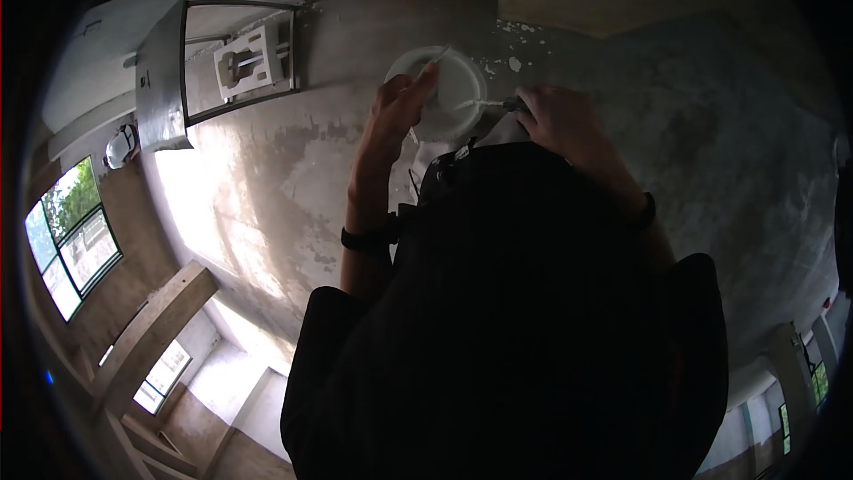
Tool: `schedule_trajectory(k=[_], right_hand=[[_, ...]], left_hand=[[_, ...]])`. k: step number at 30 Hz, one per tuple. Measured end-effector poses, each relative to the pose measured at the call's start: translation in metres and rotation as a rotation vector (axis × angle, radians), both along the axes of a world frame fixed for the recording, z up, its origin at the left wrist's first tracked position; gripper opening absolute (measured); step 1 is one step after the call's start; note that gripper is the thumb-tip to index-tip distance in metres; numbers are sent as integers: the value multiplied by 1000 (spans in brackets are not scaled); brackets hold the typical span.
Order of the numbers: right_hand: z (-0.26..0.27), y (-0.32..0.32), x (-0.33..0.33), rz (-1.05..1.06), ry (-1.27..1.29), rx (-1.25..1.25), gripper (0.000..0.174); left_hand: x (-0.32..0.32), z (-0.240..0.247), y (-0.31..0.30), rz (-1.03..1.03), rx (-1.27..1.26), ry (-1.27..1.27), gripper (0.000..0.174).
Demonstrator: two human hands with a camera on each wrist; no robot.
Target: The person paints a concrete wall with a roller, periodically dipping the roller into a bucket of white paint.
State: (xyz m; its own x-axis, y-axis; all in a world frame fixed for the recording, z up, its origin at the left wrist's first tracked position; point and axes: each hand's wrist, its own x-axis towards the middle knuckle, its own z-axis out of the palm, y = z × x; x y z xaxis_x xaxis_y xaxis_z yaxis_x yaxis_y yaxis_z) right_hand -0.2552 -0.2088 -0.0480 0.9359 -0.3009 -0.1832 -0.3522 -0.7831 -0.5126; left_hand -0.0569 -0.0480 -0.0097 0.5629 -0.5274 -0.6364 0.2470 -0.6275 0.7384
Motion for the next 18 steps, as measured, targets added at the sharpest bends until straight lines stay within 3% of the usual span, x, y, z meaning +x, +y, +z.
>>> schedule_trajectory(k=[6,12,16,18], right_hand=[[7,1,2,-54,70,67,31],[12,3,-2,-235,-134,32,38],[27,0,-3,-356,-272,159,45],[29,0,-1,-393,-305,206,49]], left_hand=[[-2,5,-2,-25,24,-52,45],[1,3,0,-11,28,-16,44],[0,6,0,16,13,-3,45],[-1,10,-2,46,-8,19,37]])
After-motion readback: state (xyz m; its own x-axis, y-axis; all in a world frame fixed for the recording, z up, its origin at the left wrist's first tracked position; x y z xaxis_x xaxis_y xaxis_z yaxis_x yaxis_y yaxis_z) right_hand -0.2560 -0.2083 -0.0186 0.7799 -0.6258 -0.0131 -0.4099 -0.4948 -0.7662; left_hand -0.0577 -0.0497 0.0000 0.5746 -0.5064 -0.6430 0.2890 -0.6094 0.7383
